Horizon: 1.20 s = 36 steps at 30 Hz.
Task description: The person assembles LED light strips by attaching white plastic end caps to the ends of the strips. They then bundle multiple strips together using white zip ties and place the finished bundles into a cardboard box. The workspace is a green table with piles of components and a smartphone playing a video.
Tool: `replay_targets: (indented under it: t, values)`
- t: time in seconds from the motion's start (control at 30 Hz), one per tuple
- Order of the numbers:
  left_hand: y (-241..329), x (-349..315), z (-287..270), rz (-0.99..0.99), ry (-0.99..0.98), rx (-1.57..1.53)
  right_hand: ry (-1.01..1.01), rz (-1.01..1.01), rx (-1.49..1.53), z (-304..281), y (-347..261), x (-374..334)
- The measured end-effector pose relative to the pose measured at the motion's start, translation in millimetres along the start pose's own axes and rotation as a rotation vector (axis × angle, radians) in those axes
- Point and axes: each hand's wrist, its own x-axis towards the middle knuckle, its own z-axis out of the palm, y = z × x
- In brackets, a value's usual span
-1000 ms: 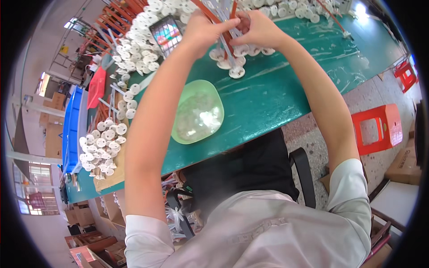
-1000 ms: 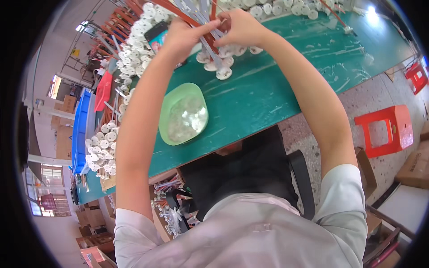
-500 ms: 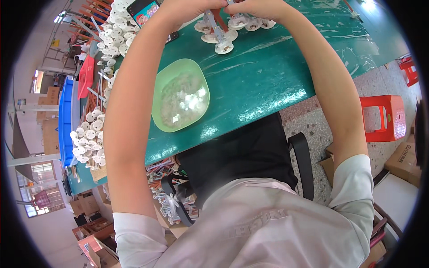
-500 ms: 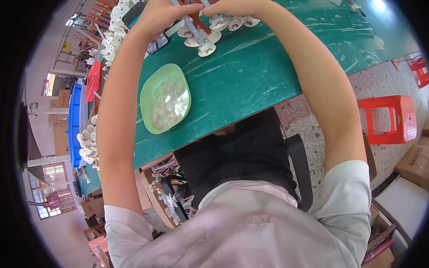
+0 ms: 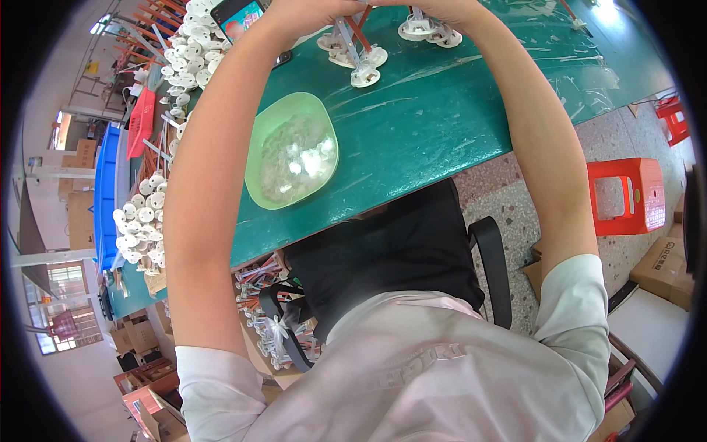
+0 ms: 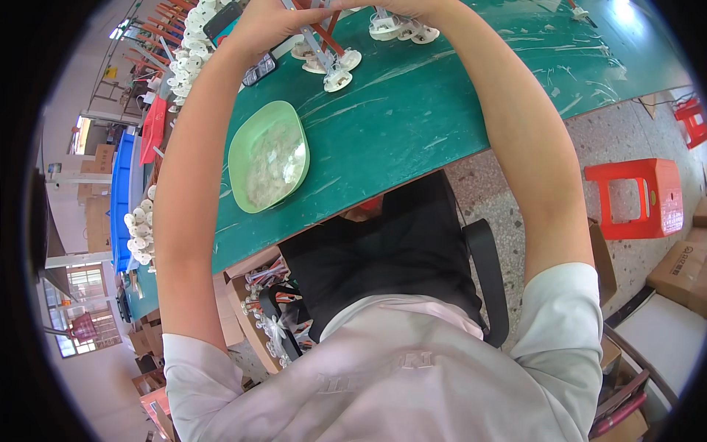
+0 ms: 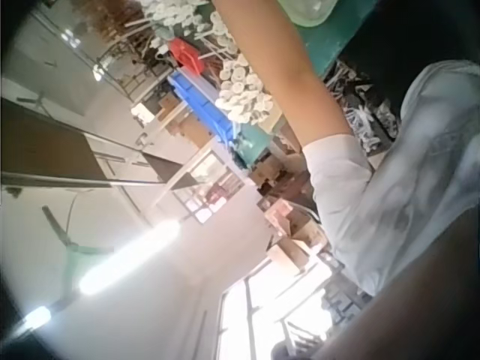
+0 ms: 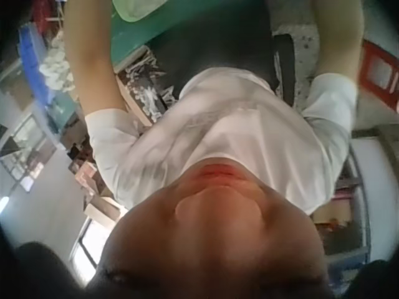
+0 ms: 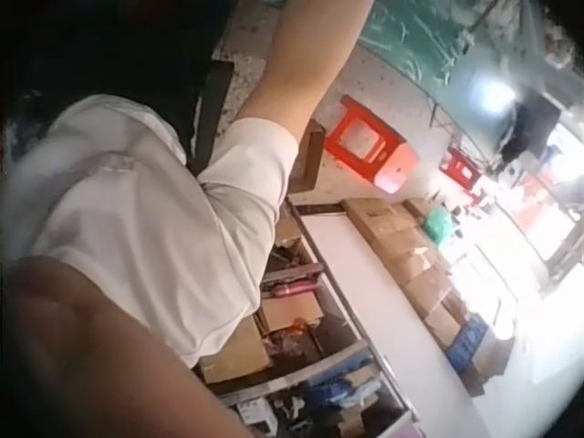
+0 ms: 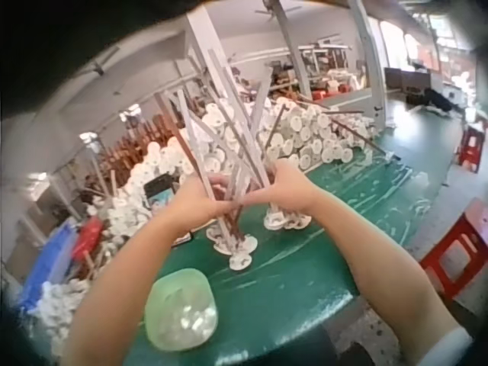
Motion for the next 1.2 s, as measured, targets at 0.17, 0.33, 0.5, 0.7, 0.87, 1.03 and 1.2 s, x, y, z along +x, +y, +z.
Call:
replay_targets:
  t: [0.17,0.33,0.5,0.7,0.87,1.03,1.2]
  values:
    - [-9,5,2,-0.005,-0.043,-0.070,-0.028,-0.048,-0.003,6,-5,-2]
    - [-7,2,2,-0.013,-0.043,-0.160,0.036,-0.061,0.042,18,6,0]
    - [-6,-1,2,-0.061,-0.034,-0.208,0.047,-0.039,-0.108,16,1,-4]
    - [-8,-4,1,-0.022,-0.075,-0.243,-0.113,0.089,0.082,9,8,0]
    - [-19,-1,1,-0.032,-0.020,-0.080,0.030,-0.023,-0.316,11,-7,-2]
    - [-19,-2,8,0.021,-0.058,-0.015,0.182,-0.264,-0.234,13,4,-4]
    - [-37,5,5,0.027,-0.105,-0.088,0.124,-0.189,-0.266,12,1,-4]
